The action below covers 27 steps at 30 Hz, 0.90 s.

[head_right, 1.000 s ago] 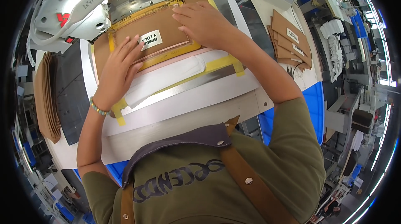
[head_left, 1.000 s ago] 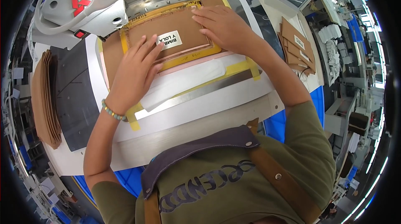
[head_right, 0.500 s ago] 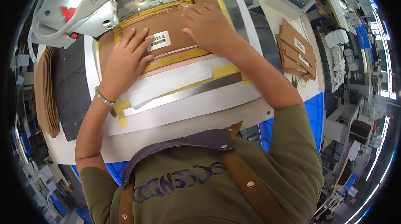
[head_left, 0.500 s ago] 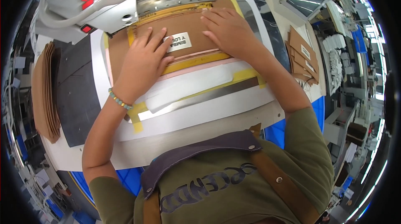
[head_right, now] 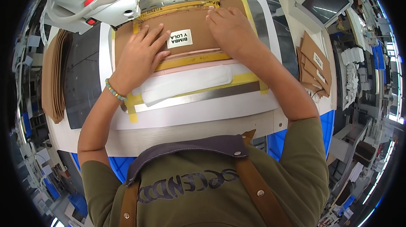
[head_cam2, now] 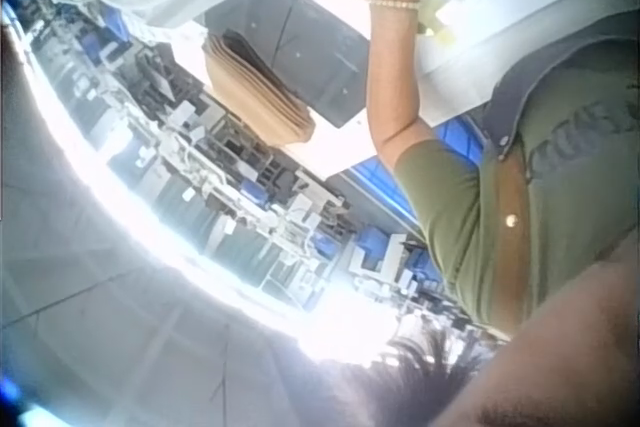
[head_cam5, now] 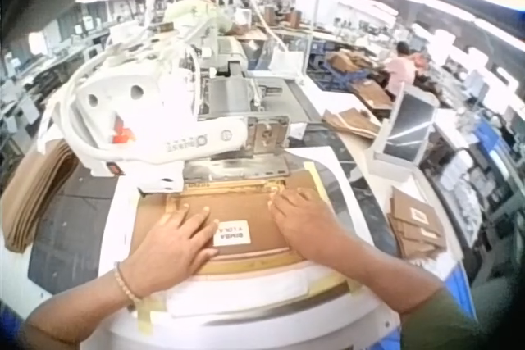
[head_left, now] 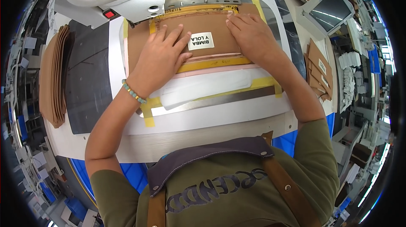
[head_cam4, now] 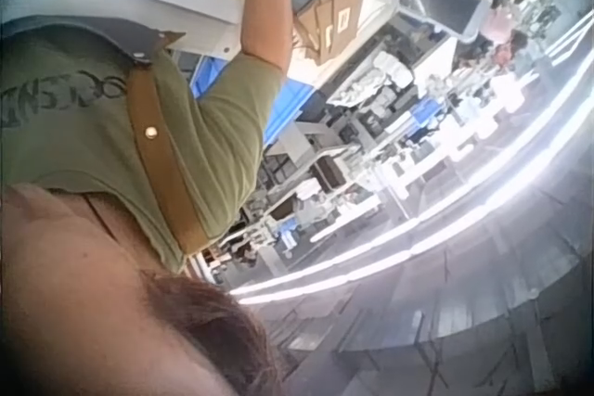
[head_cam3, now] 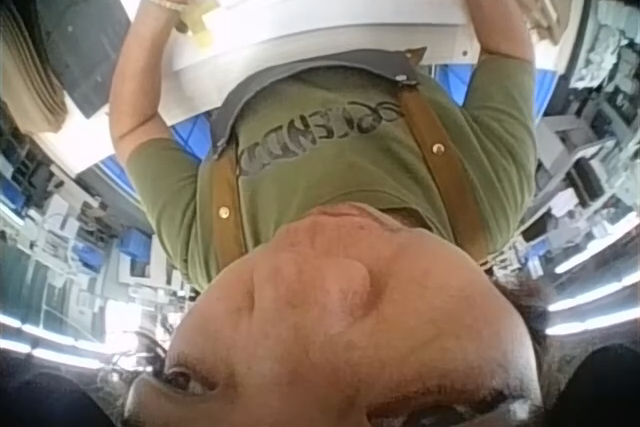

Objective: Using an industrial sewing machine to attach brand patches to leather goods.

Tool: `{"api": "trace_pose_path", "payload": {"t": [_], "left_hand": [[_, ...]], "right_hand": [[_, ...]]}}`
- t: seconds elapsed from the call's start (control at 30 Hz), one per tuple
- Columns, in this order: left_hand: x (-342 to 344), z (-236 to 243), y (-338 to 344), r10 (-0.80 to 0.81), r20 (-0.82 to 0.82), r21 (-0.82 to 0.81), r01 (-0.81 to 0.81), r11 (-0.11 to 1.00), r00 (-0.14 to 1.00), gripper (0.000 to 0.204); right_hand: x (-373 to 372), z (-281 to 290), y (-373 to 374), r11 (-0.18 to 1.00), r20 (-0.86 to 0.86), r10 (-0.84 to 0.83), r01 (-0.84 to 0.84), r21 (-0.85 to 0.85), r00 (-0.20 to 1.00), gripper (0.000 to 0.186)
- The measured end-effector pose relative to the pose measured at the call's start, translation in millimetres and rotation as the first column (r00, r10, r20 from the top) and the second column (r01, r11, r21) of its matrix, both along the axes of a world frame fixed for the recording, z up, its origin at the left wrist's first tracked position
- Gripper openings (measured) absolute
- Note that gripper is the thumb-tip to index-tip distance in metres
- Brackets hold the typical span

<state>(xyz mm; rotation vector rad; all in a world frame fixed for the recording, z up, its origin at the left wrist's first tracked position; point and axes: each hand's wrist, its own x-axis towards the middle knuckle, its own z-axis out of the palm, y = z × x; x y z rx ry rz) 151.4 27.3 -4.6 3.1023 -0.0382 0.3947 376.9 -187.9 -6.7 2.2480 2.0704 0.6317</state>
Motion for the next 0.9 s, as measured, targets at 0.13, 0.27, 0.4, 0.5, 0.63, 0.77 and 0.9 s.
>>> {"api": "trace_pose_path", "payload": {"t": [0.13,0.27,0.4,0.5,0.63,0.77,0.9], "left_hand": [[0.4,4.1,4.8,-0.021,-0.034,-0.052,0.019,0.998,0.999,0.051],[1.3,4.6,6.8,-0.032,-0.043,-0.055,0.03,0.998,0.999,0.05],[0.8,4.6,5.0,-0.009,-0.065,-0.038,0.006,0.999,0.998,0.052],[1.2,4.5,4.1,0.0,-0.068,-0.022,-0.001,1.0,0.998,0.053],[1.0,4.5,2.9,0.007,-0.071,-0.005,-0.008,1.0,0.997,0.053],[1.5,5.6,1.7,0.024,-0.102,-0.027,-0.027,0.999,0.995,0.053],[3.1,1.3,-1.7,-0.002,-0.103,-0.097,-0.008,0.995,0.995,0.052]], "right_hand": [[-6.8,5.6,4.0,0.999,-0.024,-0.032,0.032,-0.017,0.999,0.045],[-6.2,8.5,3.3,0.997,-0.059,-0.047,0.043,-0.071,0.997,0.048],[-11.3,14.9,5.4,0.983,-0.141,-0.114,0.09,-0.163,0.983,0.051],[-11.1,14.5,6.2,0.986,-0.144,-0.102,0.081,-0.149,0.984,0.05],[-11.6,14.7,8.2,0.981,-0.135,-0.105,0.081,-0.174,0.985,0.05],[-8.7,8.1,11.6,0.992,-0.122,-0.053,0.038,-0.123,0.991,0.048],[-12.3,8.5,17.4,0.995,-0.136,-0.015,0.002,-0.095,0.991,0.044]]}}
